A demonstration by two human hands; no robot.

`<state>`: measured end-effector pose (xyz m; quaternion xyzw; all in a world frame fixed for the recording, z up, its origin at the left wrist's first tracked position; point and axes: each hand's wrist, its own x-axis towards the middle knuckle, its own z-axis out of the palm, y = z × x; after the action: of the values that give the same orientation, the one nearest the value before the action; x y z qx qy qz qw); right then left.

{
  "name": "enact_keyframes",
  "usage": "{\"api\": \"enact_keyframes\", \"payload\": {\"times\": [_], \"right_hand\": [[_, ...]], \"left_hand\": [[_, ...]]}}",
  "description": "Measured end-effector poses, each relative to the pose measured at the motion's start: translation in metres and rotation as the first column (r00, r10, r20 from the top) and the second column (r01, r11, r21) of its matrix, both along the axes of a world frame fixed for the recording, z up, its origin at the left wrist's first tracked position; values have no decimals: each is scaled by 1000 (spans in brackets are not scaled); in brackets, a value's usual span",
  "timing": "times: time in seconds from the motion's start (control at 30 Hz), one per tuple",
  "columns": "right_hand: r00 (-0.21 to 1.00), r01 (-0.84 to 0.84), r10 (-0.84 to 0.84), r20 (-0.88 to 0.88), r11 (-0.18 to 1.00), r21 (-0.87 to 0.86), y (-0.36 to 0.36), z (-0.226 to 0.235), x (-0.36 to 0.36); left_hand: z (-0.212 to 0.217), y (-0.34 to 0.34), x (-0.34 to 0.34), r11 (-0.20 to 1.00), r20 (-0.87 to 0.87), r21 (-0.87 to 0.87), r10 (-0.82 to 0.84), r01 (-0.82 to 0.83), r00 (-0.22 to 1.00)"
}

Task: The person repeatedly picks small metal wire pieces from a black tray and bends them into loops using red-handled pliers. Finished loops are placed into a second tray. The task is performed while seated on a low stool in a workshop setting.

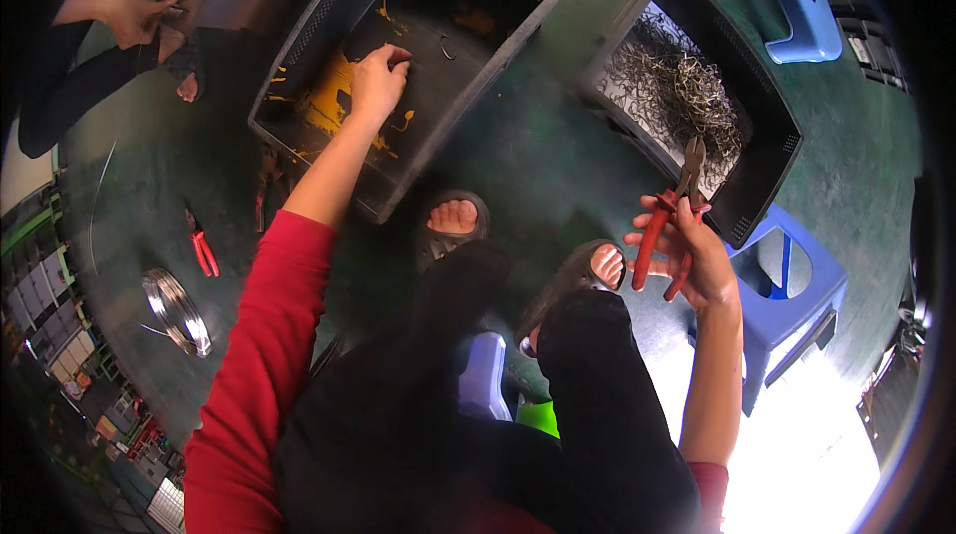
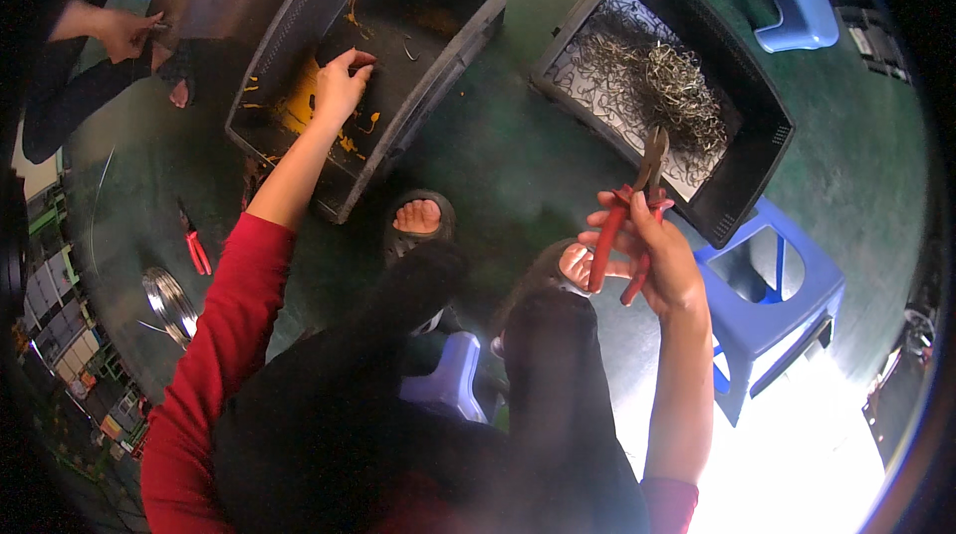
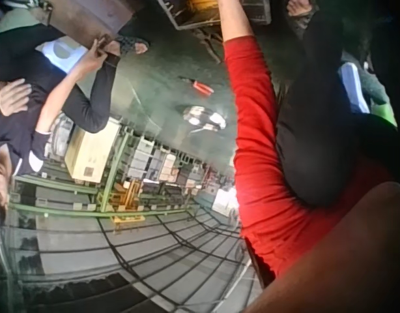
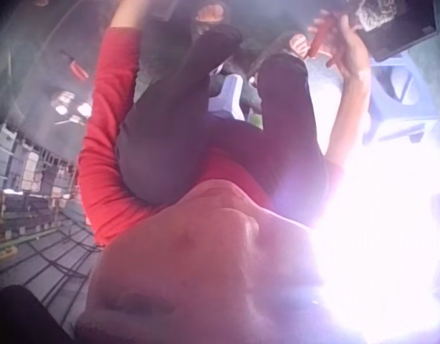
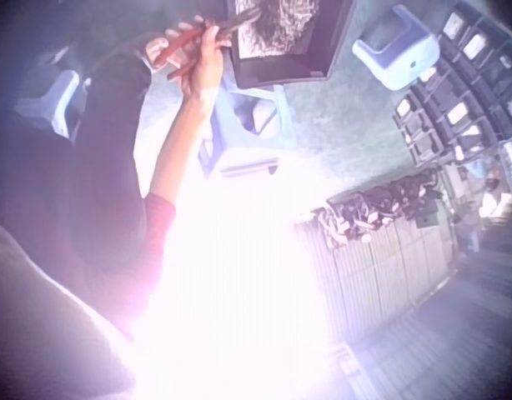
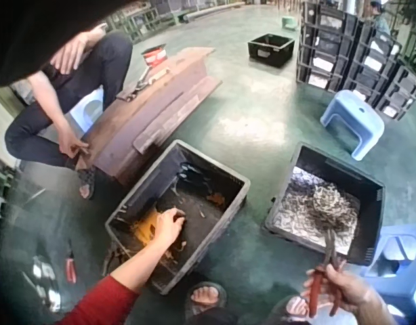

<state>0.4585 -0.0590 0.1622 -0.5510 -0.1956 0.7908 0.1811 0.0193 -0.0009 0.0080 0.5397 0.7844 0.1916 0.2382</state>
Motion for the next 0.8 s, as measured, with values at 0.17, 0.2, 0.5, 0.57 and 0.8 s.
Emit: {"api": "enact_keyframes", "payload": {"times": [0.17, 0.2, 0.5, 0.57, 0.8], "right_hand": [[1000, -11, 11, 17, 1000, 3, -2, -1, -3], [1000, -20, 20, 23, 1000, 5, -2, -1, -4], [989, -88, 80, 125, 994, 60, -7, 7, -14], [976, -138, 120, 179, 986, 94, -8, 10, -14], [876, -463, 410, 253, 863, 204, -9, 35, -28]], "left_hand": [[-11, 22, 22, 998, -61, -29, 62, -64, 996], [-12, 27, 29, 995, -83, -38, 92, -96, 992], [-10, 48, 36, 975, -27, -172, 138, -141, 990], [15, 44, 24, 949, 527, -245, 302, -198, 795], [135, -7, 53, 955, 945, -190, 114, 227, 308]]}}
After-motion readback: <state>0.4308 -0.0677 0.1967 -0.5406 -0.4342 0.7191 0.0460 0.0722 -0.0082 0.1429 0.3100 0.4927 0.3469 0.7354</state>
